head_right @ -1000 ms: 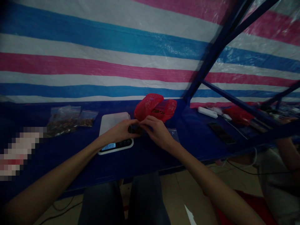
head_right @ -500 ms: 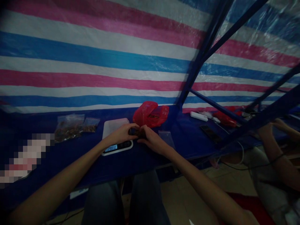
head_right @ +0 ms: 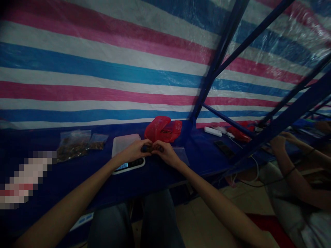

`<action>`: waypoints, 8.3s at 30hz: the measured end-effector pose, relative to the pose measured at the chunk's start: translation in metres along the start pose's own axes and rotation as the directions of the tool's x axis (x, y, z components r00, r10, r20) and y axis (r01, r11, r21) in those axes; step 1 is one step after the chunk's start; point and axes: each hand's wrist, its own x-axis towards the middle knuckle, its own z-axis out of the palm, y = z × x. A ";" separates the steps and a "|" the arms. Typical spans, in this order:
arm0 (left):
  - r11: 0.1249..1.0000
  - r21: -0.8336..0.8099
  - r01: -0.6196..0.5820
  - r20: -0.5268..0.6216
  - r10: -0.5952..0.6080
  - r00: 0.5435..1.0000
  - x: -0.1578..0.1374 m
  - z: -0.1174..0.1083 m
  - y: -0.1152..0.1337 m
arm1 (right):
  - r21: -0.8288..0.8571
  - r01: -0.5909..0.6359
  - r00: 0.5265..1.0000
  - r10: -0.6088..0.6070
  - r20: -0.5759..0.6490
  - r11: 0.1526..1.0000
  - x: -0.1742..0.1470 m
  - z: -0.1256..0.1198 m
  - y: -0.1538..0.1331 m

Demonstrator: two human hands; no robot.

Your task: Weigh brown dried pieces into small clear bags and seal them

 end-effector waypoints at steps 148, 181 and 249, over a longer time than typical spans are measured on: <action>0.961 0.223 0.162 -0.586 0.000 0.810 -0.078 -0.084 -0.062 | -0.082 0.173 0.984 -0.168 0.065 0.981 0.069 0.023 0.009; 0.959 0.210 0.190 -0.659 -0.005 0.752 -0.072 -0.068 -0.040 | -0.261 0.206 0.845 -0.306 -0.439 0.943 0.053 -0.024 -0.031; 0.893 0.135 0.430 -0.646 -0.250 0.722 -0.073 -0.071 -0.026 | 0.029 0.214 0.974 -0.216 0.064 0.976 0.113 0.074 -0.058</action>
